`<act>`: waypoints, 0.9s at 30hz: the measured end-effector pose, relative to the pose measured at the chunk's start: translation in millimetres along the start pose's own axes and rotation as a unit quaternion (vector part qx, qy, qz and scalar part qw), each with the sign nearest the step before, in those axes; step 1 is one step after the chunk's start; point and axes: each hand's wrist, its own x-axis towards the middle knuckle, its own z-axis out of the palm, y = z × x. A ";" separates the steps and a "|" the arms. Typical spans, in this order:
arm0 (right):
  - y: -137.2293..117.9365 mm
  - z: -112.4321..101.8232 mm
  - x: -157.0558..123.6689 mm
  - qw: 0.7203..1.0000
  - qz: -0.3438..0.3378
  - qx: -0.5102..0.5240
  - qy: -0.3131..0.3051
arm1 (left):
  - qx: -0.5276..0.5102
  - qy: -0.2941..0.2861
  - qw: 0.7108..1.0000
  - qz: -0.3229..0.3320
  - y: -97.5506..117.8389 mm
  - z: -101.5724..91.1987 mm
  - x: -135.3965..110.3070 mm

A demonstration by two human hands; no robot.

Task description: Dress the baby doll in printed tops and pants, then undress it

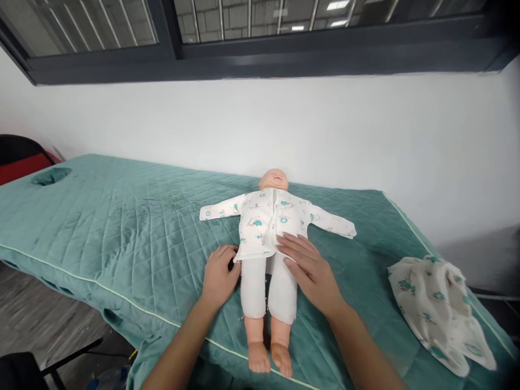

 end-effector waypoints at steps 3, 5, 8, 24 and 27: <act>-1.8 0.9 -9.5 0.999 0.015 0.041 0.012 | -0.009 -0.005 1.000 -0.010 1.6 -1.1 0.4; -5.4 1.2 -12.7 0.993 0.051 0.085 0.057 | -0.013 -0.007 1.000 -0.013 2.5 -1.7 0.6; -8.0 2.0 -16.5 0.962 0.152 0.156 0.167 | -0.031 -0.002 0.999 -0.017 3.4 -2.3 -0.2; 80.0 -20.5 7.0 0.665 0.403 0.552 0.302 | -0.184 0.038 0.981 -0.046 -1.7 -4.1 -3.0; 93.4 -28.6 14.4 0.671 0.372 0.556 0.320 | -0.181 0.042 0.981 -0.056 -8.3 -1.7 -3.1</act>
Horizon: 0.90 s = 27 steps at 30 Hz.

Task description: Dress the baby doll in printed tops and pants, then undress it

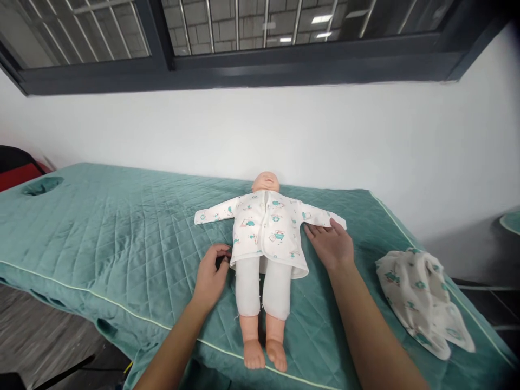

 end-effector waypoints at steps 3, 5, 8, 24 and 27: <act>-6.7 -10.4 10.2 0.998 -0.035 0.036 0.022 | -0.005 0.011 1.000 -0.008 -8.7 -2.4 1.8; -10.1 -19.3 14.4 0.996 -0.056 0.048 0.043 | 0.014 0.023 1.000 0.005 -14.4 -6.2 7.7; -12.4 -30.2 18.7 0.990 -0.108 0.013 0.088 | 0.134 0.061 0.987 0.064 -22.7 -17.1 29.0; 20.1 -7.3 -2.5 0.883 -0.331 -0.303 0.136 | 0.429 0.052 0.900 -0.052 -54.4 -63.4 127.4; 20.9 -5.8 -2.3 0.887 -0.296 -0.312 0.168 | 0.421 0.099 0.899 -0.067 -53.4 -66.3 126.3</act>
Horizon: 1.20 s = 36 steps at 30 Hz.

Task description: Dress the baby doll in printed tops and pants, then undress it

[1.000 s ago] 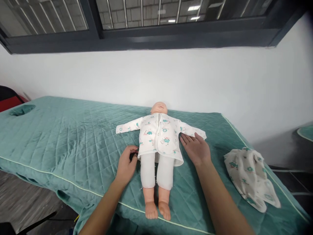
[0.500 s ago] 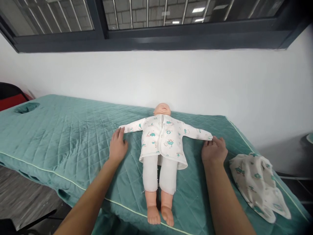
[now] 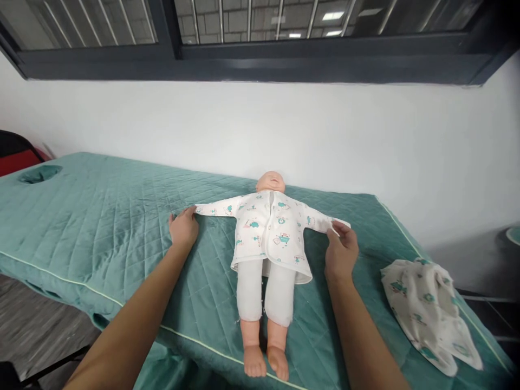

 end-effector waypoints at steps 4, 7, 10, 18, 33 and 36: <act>0.2 0.5 0.7 0.992 0.115 0.015 -0.046 | -0.008 0.002 1.000 0.010 1.6 -4.0 -4.2; -4.8 -0.4 1.6 0.975 0.186 0.045 -0.108 | -0.016 0.015 0.999 0.034 4.0 -7.9 -10.3; -14.4 -1.3 2.5 0.944 0.258 0.084 -0.186 | -0.079 0.062 0.993 0.060 7.1 -10.8 -22.0; -26.0 18.1 -8.0 0.851 0.348 0.201 -0.337 | -0.365 -0.090 0.926 0.017 56.7 1.2 -59.0; -26.9 54.7 -2.3 0.832 0.347 0.285 -0.324 | -0.743 -0.355 0.550 -0.144 126.2 22.7 -19.3; -25.5 57.5 2.0 0.835 0.340 0.286 -0.325 | -0.744 -0.367 0.545 -0.121 128.5 29.3 -9.6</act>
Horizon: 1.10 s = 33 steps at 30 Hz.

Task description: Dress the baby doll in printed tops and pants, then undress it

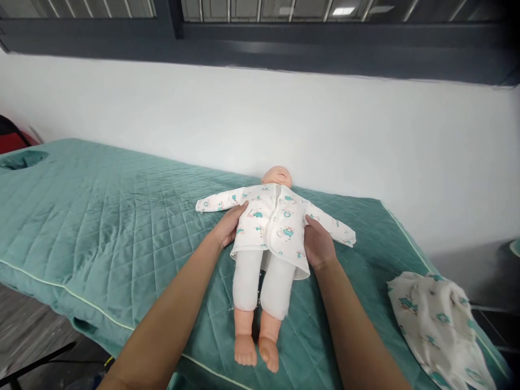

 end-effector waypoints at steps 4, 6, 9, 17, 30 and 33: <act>-2.9 0.5 6.0 1.000 -0.006 -0.008 0.012 | -0.010 -0.006 1.000 0.009 -1.5 -2.1 8.7; -3.3 1.6 8.3 1.000 -0.011 -0.012 0.016 | -0.012 -0.011 1.000 0.011 -2.0 -2.9 9.7; -2.8 3.6 9.5 1.000 -0.016 -0.013 0.017 | -0.018 -0.012 1.000 0.007 -1.5 -3.4 8.4; -3.8 -10.5 12.8 0.997 -0.041 0.054 0.025 | -0.047 0.007 0.998 0.030 -0.3 -3.0 1.1; 7.9 -35.8 -34.4 0.971 -0.180 -0.020 0.157 | 0.195 0.068 0.972 0.114 -22.0 -12.8 -97.6; 30.9 -25.5 -65.6 0.942 -0.249 -0.130 0.182 | 0.312 0.102 0.919 0.216 -29.4 -14.2 -112.2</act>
